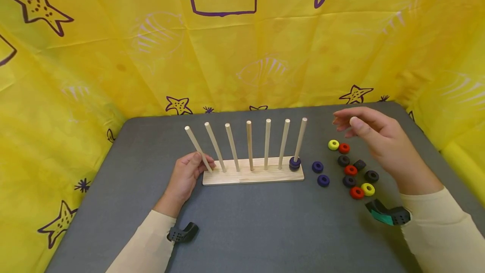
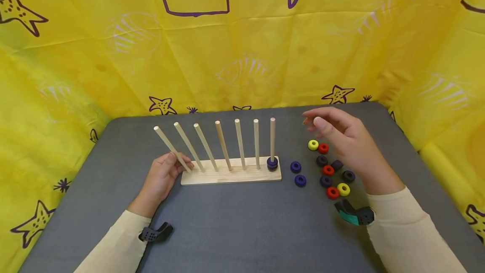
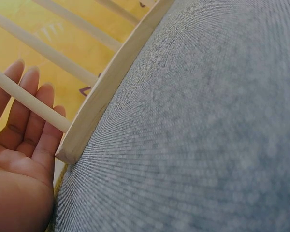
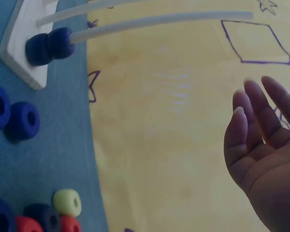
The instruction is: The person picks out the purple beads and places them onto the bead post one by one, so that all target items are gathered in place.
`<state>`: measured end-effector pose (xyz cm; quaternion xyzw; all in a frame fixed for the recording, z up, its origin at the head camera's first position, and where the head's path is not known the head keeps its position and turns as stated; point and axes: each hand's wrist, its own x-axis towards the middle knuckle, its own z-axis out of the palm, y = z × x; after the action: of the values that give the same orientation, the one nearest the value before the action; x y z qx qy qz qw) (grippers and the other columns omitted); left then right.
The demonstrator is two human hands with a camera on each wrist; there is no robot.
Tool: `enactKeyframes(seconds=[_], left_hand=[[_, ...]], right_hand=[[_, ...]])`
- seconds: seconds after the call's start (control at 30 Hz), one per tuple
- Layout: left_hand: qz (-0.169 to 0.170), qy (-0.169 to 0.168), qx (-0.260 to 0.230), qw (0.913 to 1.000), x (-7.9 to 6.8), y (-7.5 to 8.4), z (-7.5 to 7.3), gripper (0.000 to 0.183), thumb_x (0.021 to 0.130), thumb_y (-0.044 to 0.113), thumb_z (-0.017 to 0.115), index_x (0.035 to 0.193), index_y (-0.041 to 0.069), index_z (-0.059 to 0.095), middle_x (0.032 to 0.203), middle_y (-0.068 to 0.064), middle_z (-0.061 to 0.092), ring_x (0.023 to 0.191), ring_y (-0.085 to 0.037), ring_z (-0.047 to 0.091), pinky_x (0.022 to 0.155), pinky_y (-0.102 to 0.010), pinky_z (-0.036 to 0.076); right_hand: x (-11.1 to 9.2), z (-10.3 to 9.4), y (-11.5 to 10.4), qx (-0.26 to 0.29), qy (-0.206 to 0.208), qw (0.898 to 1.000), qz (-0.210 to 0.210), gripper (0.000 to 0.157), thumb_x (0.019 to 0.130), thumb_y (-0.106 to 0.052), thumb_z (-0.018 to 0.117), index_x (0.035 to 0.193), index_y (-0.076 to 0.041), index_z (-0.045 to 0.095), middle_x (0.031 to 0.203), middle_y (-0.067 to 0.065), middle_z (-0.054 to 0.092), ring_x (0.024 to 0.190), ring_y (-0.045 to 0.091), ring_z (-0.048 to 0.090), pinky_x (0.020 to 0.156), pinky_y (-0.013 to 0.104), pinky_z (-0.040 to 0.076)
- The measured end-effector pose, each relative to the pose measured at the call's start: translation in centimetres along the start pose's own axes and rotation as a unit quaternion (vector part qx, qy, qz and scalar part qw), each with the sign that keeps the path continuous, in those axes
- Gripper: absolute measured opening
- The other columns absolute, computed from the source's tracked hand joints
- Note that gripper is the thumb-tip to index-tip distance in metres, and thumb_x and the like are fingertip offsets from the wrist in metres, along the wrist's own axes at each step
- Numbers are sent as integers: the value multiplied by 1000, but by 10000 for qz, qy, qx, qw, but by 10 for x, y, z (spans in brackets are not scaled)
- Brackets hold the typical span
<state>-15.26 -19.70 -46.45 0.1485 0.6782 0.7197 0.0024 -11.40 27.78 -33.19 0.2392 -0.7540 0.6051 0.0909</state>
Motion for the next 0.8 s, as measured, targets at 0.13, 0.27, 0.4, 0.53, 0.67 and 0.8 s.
enactKeyframes(seconds=[0.13,0.27,0.4,0.53,0.67,0.8], left_hand=[[-7,22,-4,10000,0,0,0,53,119,27,51,110,-23,66,98,-7,77,97,-20,75,93,-32,60],[-6,27,-8,10000,0,0,0,53,119,27,51,110,-23,66,99,-7,77,98,-20,75,94,-32,59],[-5,9,0,10000,0,0,0,53,119,27,50,110,-23,66,99,-7,77,98,-19,75,94,-32,59],[0,-9,-2,10000,0,1,0,54,119,28,50,111,-24,65,99,-7,77,99,-19,75,93,-32,59],[0,4,-11,10000,0,2,0,55,118,29,51,111,-24,65,99,-7,77,98,-20,75,93,-32,59],[-2,26,-8,10000,0,1,0,54,119,28,50,110,-24,65,99,-8,77,98,-20,75,94,-32,59]], right_hand=[[-7,-7,14,762,-223,9966,-198,38,119,-7,36,141,11,62,131,16,70,117,25,65,98,26,52],[-14,-15,28,1486,-512,9866,-440,51,122,-19,24,146,12,56,139,18,66,124,27,63,103,29,50],[-21,-22,36,1547,-485,9861,-376,58,123,-28,22,147,15,54,139,18,66,124,26,63,102,29,50],[-29,-25,41,1229,-139,9923,-19,60,123,-30,26,142,20,52,134,16,69,119,25,64,99,28,52],[-38,-28,48,981,186,9945,301,54,123,-25,29,139,19,55,132,16,70,116,25,66,96,27,53],[-46,-36,60,617,176,9967,492,50,123,-20,26,140,7,64,131,10,72,114,21,67,95,22,53]])
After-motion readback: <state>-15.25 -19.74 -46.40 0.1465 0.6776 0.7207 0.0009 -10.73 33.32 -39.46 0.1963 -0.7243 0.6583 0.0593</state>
